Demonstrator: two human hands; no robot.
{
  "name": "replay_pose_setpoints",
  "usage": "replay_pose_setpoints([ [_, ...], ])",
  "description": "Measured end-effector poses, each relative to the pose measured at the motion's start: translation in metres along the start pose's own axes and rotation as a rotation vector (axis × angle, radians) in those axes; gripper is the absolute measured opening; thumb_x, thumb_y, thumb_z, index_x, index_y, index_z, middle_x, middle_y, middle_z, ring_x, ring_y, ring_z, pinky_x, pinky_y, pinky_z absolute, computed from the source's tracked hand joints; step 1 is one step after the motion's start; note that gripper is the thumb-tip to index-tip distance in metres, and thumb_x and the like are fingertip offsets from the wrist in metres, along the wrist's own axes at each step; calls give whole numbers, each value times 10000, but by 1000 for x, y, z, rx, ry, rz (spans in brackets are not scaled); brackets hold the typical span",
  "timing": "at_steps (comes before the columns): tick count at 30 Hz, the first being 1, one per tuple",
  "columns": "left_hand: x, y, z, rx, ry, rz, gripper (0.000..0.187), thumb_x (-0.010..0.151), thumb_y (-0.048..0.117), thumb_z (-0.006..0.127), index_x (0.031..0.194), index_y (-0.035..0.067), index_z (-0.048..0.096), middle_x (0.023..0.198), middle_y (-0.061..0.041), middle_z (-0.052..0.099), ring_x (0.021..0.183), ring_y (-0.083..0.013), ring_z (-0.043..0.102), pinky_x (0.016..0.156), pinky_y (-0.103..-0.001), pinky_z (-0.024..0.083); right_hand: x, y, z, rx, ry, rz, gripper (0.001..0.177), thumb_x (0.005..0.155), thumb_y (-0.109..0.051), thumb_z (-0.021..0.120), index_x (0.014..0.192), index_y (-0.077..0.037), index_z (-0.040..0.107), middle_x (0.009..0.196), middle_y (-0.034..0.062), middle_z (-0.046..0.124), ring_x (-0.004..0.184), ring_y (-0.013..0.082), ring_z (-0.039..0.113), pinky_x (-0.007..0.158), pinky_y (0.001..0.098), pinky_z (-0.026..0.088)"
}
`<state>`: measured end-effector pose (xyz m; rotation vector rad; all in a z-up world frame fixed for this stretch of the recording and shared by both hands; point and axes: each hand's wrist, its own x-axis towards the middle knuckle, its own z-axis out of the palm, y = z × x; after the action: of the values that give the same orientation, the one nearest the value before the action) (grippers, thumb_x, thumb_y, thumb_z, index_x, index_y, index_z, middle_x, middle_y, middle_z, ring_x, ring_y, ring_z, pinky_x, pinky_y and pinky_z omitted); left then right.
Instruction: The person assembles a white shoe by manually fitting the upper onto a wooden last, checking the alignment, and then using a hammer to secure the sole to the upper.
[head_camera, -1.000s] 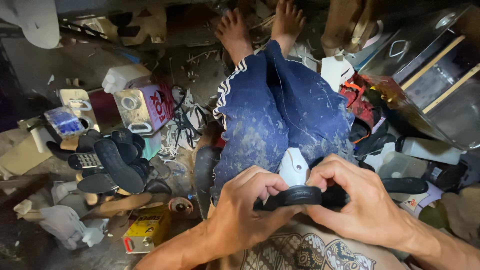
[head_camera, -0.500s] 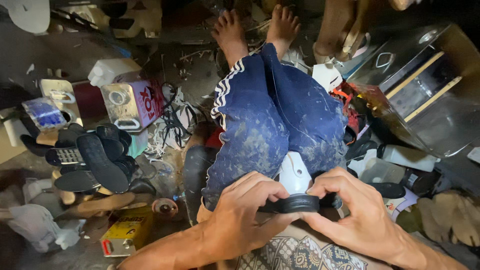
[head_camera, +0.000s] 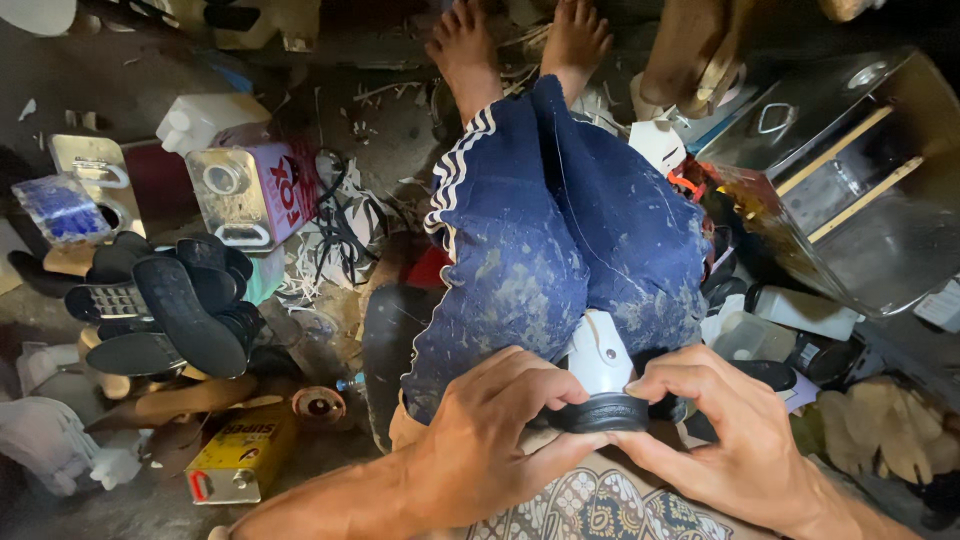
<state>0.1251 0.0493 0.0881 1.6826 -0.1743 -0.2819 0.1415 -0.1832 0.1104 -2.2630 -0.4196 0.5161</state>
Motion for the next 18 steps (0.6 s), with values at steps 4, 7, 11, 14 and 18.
replay_pose_setpoints([
  [4, -2, 1, -3, 5, -38, -27, 295, 898, 197, 820, 1023, 80, 581, 910, -79, 622, 762, -226, 615, 707, -330, 522, -3, -1, 1, 27, 12, 8, 381, 759, -316, 843, 1004, -104, 642, 909, 43, 732, 738, 122, 701, 710, 243, 547],
  [7, -2, 2, -2, 16, -21, -23, 262, 913, 192, 803, 1016, 84, 588, 907, -89, 631, 773, -222, 627, 707, -332, 533, -5, -2, 1, 33, 6, 14, 397, 762, -324, 836, 1026, -98, 645, 927, 61, 737, 750, 141, 707, 709, 277, 558],
  [11, 1, 4, -5, 21, -19, 71, 243, 935, 129, 786, 1009, 19, 583, 864, -90, 601, 747, -236, 588, 700, -339, 515, -4, 0, 3, -15, 48, -58, 373, 785, -327, 824, 1005, -103, 623, 881, 29, 705, 716, 128, 684, 609, 228, 525],
  [14, 2, 3, -4, 34, -15, 62, 255, 925, 153, 806, 997, 30, 594, 854, -72, 602, 734, -215, 583, 703, -321, 522, -5, 5, 3, 28, 42, -71, 399, 773, -312, 838, 1013, -83, 616, 865, 52, 691, 706, 158, 674, 645, 254, 546],
  [18, 4, 2, -4, 25, -35, 53, 233, 931, 118, 789, 990, 38, 579, 853, -66, 611, 739, -236, 586, 706, -337, 507, -4, 6, 1, 36, 35, -51, 404, 757, -305, 852, 1012, -77, 636, 893, 53, 712, 749, 147, 712, 671, 236, 574],
])
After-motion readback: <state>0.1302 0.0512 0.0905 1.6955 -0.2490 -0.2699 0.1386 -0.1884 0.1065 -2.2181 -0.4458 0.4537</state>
